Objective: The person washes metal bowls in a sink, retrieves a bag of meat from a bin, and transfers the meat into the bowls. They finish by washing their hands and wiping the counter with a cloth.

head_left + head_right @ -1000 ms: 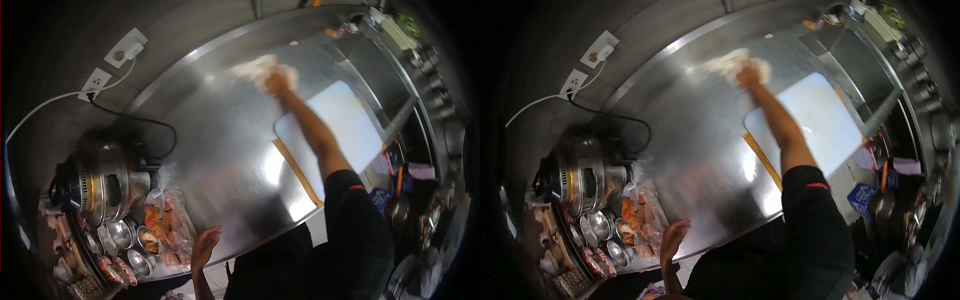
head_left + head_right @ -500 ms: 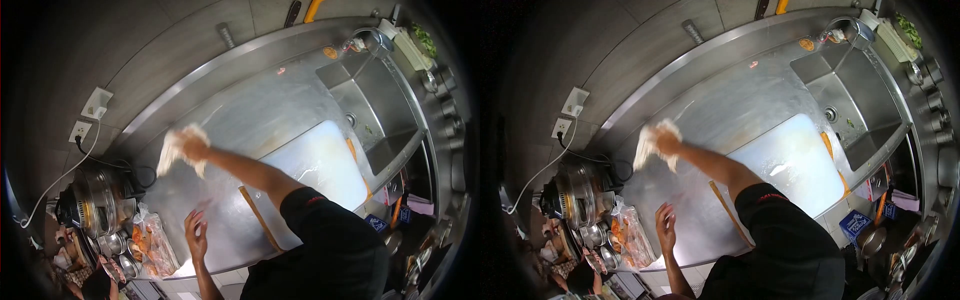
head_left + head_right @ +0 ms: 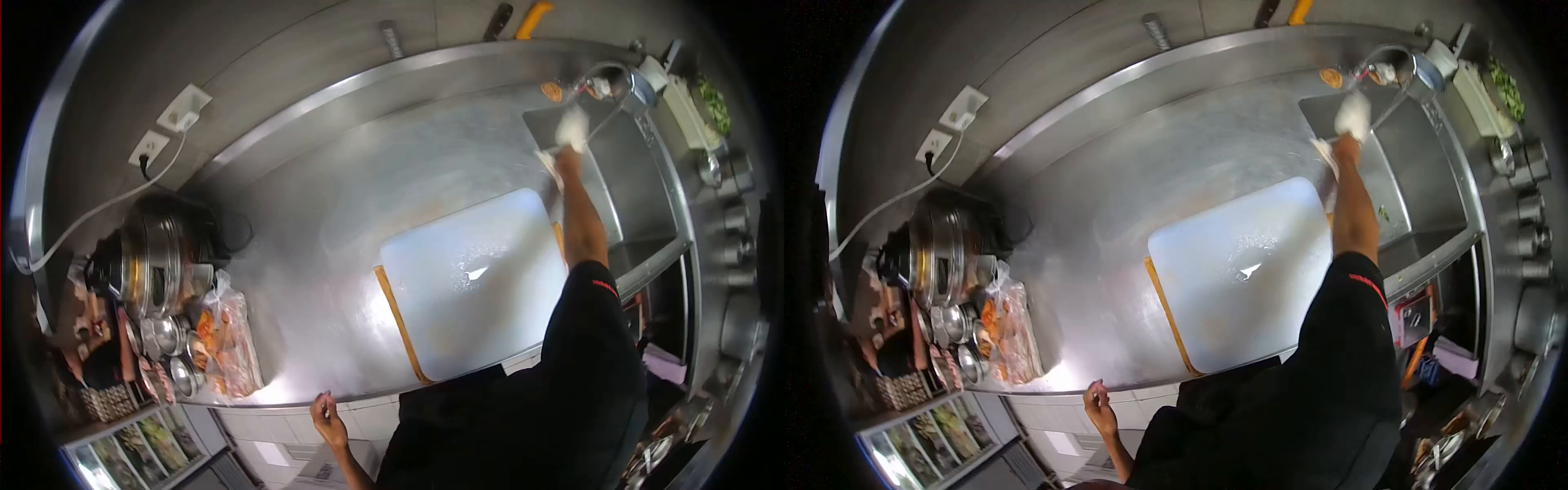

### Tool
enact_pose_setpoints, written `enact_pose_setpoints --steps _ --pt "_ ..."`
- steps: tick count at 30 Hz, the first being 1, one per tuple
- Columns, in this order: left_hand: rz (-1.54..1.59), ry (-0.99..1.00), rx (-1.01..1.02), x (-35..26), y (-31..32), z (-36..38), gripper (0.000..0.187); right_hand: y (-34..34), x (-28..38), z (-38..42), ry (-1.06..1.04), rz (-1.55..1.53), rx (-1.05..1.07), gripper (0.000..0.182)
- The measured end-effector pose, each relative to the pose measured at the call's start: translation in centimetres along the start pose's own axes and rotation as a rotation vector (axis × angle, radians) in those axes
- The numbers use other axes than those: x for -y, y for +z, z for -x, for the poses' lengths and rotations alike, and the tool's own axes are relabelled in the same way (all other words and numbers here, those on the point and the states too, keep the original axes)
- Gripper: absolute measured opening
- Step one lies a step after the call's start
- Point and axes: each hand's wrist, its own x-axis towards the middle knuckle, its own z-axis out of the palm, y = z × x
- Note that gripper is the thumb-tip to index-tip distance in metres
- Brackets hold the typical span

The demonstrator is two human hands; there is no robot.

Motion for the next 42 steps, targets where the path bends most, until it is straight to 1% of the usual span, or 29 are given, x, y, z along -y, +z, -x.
enact_pose_setpoints --steps 1,2,3,4,5,6,7,9,11,12,14,15,16,17,19,21,23,25,28,30,31,33,34,35,36,37,39,40,42 --pt "-0.025 0.059 0.013 -0.8 0.4 -0.3 0.012 -0.4 -3.2 -0.6 -0.114 0.133 -0.036 0.034" --pt "-0.028 0.179 0.024 1.2 0.5 -0.6 0.011 -0.6 -4.1 -1.0 -0.233 0.269 -0.066 0.037" --pt "-0.082 0.093 0.013 -0.5 0.8 -0.7 0.010 -2.1 -2.8 -0.1 -0.274 0.287 -0.052 0.037" --pt "-0.044 0.120 0.000 -0.5 1.2 -1.3 0.010 -4.4 -1.0 1.6 -0.417 0.126 -0.102 0.035" --pt "0.040 0.001 0.004 -2.6 1.7 -1.5 0.011 -7.8 2.3 3.5 -0.555 -0.042 -0.157 0.033" --pt "-0.132 0.013 0.031 -3.6 1.6 -1.9 0.012 -11.2 6.5 5.8 -0.632 -0.117 -0.118 0.034" --pt "-0.102 -0.032 0.039 -4.9 1.9 -2.2 0.014 -12.8 10.0 8.7 -0.701 -0.196 -0.066 0.034" --pt "-0.071 -0.044 0.016 -6.6 2.5 -2.4 0.016 -10.6 15.4 10.2 -0.993 -0.428 -0.151 0.036" --pt "-0.066 -0.053 0.024 -7.0 2.6 -1.9 0.019 -12.7 23.1 16.2 -1.177 -0.559 0.037 0.039" --pt "-0.071 -0.058 0.013 -7.1 2.5 -1.4 0.019 -12.4 26.3 18.9 -1.343 -0.674 0.039 0.037" --pt "-0.103 -0.003 -0.013 -7.4 2.5 -0.8 0.017 -8.1 31.8 23.9 -1.471 -0.822 0.406 0.039" --pt "-0.108 0.001 -0.022 -7.1 2.5 -0.6 0.017 -6.9 34.3 26.7 -1.490 -0.716 0.766 0.049" --pt "-0.100 -0.009 -0.053 -6.3 2.3 0.0 0.017 -7.6 37.4 30.4 -1.500 -0.243 0.928 0.059" --pt "-0.092 -0.014 -0.076 -5.9 2.1 0.5 0.018 -7.2 39.0 33.8 -1.540 -0.065 0.937 0.069" --pt "-0.079 -0.043 -0.076 -5.5 2.0 1.2 0.018 -3.1 41.1 40.6 -1.399 -0.289 0.730 0.067" --pt "-0.078 -0.067 -0.178 -4.0 2.3 1.5 0.020 1.7 40.9 44.2 -1.420 -0.109 0.501 0.066" --pt "-0.086 -0.109 -0.167 -3.3 1.9 2.4 0.021 1.1 39.2 43.4 -1.435 -0.112 0.507 0.058" --pt "-0.111 -0.064 -0.218 -1.0 2.8 2.8 0.022 0.8 35.2 38.8 -1.757 -0.209 0.707 0.050" --pt "-0.158 -0.127 -0.215 0.6 3.9 3.2 0.022 -1.4 29.1 28.6 -1.532 -0.277 1.174 0.043" --pt "-0.136 -0.128 -0.238 -0.8 4.2 2.8 0.020 -3.6 23.9 21.4 -1.376 -0.306 1.190 0.044" --pt "-0.135 -0.121 -0.233 -0.9 4.4 2.3 0.020 -5.1 20.9 18.3 -1.280 -0.346 1.170 0.038" --pt "-0.220 -0.086 -0.264 -1.1 4.2 1.5 0.018 -3.3 13.3 12.1 -1.211 -0.575 1.042 0.037" --pt "-0.218 -0.076 -0.248 -1.3 4.4 0.9 0.018 -4.0 10.1 9.3 -1.288 -0.890 0.981 0.036" --pt "-0.247 -0.047 -0.269 -1.5 4.0 0.7 0.019 -3.0 5.7 6.6 -1.192 -0.489 0.580 0.040" --pt "-0.271 -0.018 -0.294 -1.5 3.8 0.4 0.019 -2.6 2.3 4.1 -1.098 -0.603 0.517 0.042" --pt "-0.268 -0.005 -0.271 -1.1 3.8 0.0 0.019 -3.6 1.8 3.9 -1.076 -0.593 0.506 0.042" --pt "-0.118 -0.011 -0.324 -0.1 3.9 -0.5 0.022 -7.5 2.7 4.2 -0.879 -0.189 0.222 0.037" --pt "-0.165 -0.032 -0.312 -1.2 3.9 -0.8 0.024 -9.0 4.9 5.3 -0.851 -0.174 0.195 0.025" --pt "-0.120 0.027 -0.309 -0.3 3.9 -1.6 0.025 -9.3 8.9 9.3 -0.958 -0.690 0.113 0.029"
